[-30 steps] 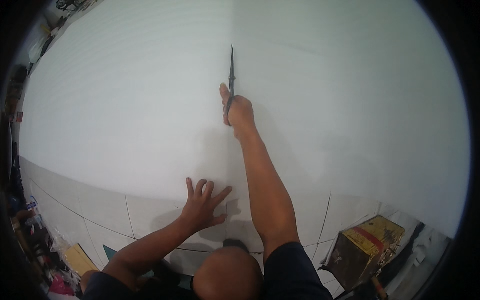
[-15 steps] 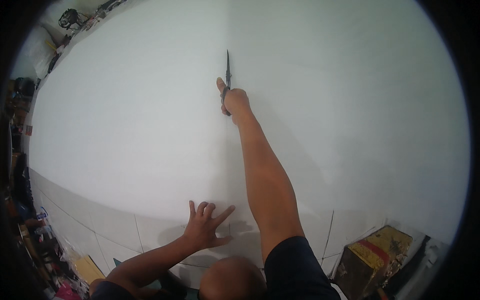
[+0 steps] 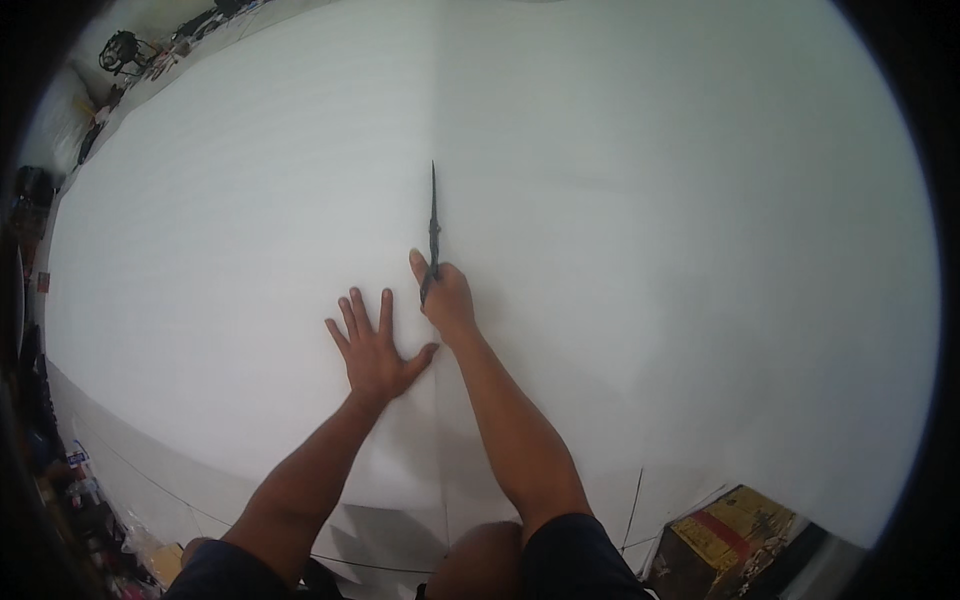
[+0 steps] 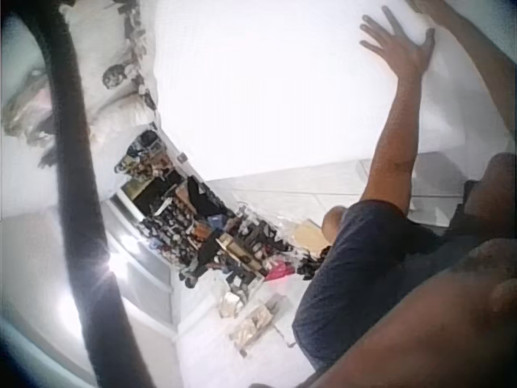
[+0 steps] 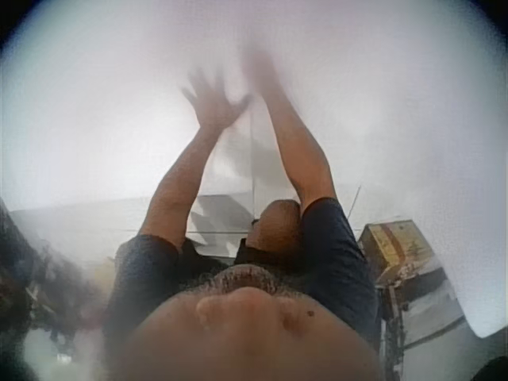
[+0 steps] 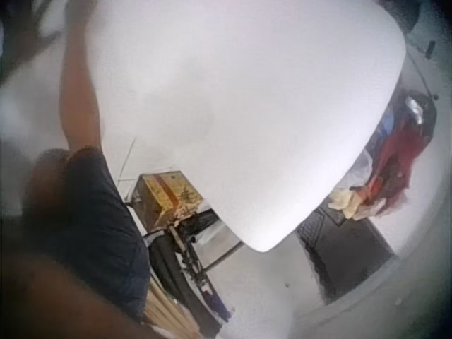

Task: The person sits on the floor and uses scissors to cut a large white foam sheet into smaller rectangular pieces. The person repeatedly folds the foam, cuts along the fold, and separates the pieces.

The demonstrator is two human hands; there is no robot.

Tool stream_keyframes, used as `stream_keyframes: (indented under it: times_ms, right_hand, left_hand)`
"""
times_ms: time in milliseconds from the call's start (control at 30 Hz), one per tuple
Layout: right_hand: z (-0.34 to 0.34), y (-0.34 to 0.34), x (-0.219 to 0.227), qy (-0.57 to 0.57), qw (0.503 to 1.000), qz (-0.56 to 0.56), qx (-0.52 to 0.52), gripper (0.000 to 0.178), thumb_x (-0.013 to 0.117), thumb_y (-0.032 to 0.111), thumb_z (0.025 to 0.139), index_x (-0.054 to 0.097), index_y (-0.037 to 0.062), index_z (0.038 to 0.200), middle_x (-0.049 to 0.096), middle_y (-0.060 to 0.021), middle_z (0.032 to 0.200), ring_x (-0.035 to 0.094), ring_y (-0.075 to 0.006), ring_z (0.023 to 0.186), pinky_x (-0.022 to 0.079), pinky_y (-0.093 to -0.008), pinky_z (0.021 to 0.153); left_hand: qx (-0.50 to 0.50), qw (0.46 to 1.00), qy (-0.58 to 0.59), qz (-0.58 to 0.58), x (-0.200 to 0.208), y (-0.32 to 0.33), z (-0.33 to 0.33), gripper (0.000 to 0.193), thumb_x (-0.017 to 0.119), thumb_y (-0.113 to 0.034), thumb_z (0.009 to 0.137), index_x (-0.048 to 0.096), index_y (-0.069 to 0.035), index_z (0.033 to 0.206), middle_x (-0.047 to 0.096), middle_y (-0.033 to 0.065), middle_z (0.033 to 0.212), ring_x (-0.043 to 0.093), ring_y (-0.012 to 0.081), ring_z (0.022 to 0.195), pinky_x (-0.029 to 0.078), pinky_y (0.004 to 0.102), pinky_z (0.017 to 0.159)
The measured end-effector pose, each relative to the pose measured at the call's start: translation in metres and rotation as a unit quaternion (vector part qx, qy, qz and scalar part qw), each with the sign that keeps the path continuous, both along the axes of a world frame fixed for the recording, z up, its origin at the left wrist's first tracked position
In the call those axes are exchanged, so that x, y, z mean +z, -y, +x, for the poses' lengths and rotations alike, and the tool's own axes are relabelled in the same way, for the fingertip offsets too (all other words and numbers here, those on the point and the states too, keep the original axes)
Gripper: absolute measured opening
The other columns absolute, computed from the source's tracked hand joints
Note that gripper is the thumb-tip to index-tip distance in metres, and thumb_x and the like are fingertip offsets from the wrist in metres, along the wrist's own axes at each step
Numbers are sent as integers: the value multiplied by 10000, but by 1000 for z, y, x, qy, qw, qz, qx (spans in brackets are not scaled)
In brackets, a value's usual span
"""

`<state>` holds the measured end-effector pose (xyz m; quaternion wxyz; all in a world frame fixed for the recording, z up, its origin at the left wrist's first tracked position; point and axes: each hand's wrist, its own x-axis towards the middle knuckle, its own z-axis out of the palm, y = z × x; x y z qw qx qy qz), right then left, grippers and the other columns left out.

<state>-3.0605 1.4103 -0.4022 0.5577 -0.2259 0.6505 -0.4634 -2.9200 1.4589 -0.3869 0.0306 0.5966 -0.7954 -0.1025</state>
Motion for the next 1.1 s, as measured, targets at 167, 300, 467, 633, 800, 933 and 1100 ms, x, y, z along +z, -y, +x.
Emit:
stream_keyframes:
  times_ms: [167, 300, 467, 633, 800, 933, 1100]
  right_hand:
    - [-9, 8, -12, -30, 999, 3, 17, 470, 611, 505, 882, 481, 82, 723, 434, 19, 560, 394, -83, 433, 325, -248, 411]
    - [-6, 1, -19, -94, 995, -2, 24, 447, 607, 472, 897, 479, 81, 722, 443, 13, 560, 424, -89, 457, 351, -253, 436]
    - [4, -8, 4, -133, 990, 30, 28, 407, 607, 405, 915, 474, 81, 708, 449, 4, 562, 444, -91, 478, 367, -259, 451]
    - [-10, 37, 2, -148, 989, -6, 28, 422, 605, 425, 912, 465, 90, 697, 446, 13, 572, 430, -93, 477, 359, -258, 449]
    - [-43, 146, 23, -135, 990, 14, 25, 510, 601, 540, 875, 444, 119, 634, 401, 33, 558, 397, -86, 461, 335, -251, 429]
    - [-56, 166, 10, -124, 992, 4, -9, 556, 629, 579, 835, 438, 108, 611, 421, 11, 553, 386, -89, 429, 324, -259, 402]
    - [-46, 173, 11, -156, 985, 66, 36, 620, 558, 569, 876, 554, -17, 673, 577, -187, 668, 566, -328, 653, 443, -417, 647]
  left_hand:
    - [1, 1000, -14, 23, 2, 13, -4, 1047, 646, -663, 663, 285, -84, 1457, 118, 343, 1482, 71, 513, 1385, 20, 674, 1058]
    - [5, 998, -11, 56, 2, 17, -2, 1052, 634, -687, 648, 328, -59, 1435, 134, 359, 1471, 78, 528, 1378, 11, 689, 1043]
    - [0, 997, -5, 71, -5, 5, 6, 1042, 612, -715, 638, 393, -17, 1379, 147, 399, 1442, 83, 564, 1359, 21, 717, 1019]
    - [0, 995, 7, 100, 6, -3, 11, 1034, 628, -709, 629, 400, -20, 1366, 146, 413, 1431, 72, 576, 1353, 18, 720, 1018]
    - [-12, 997, -3, 71, 7, -4, 15, 1038, 656, -696, 618, 384, -40, 1376, 113, 391, 1452, 31, 558, 1367, -2, 703, 1034]
    - [8, 995, -42, 93, 27, 17, 3, 915, 674, -600, 680, 407, -47, 1358, 189, 361, 1427, 141, 539, 1333, 83, 689, 1030]
    - [73, 974, -151, -154, 26, 240, -38, 570, 610, -356, 861, 466, -77, 1337, 368, 269, 1361, 320, 442, 1280, 207, 566, 1077]
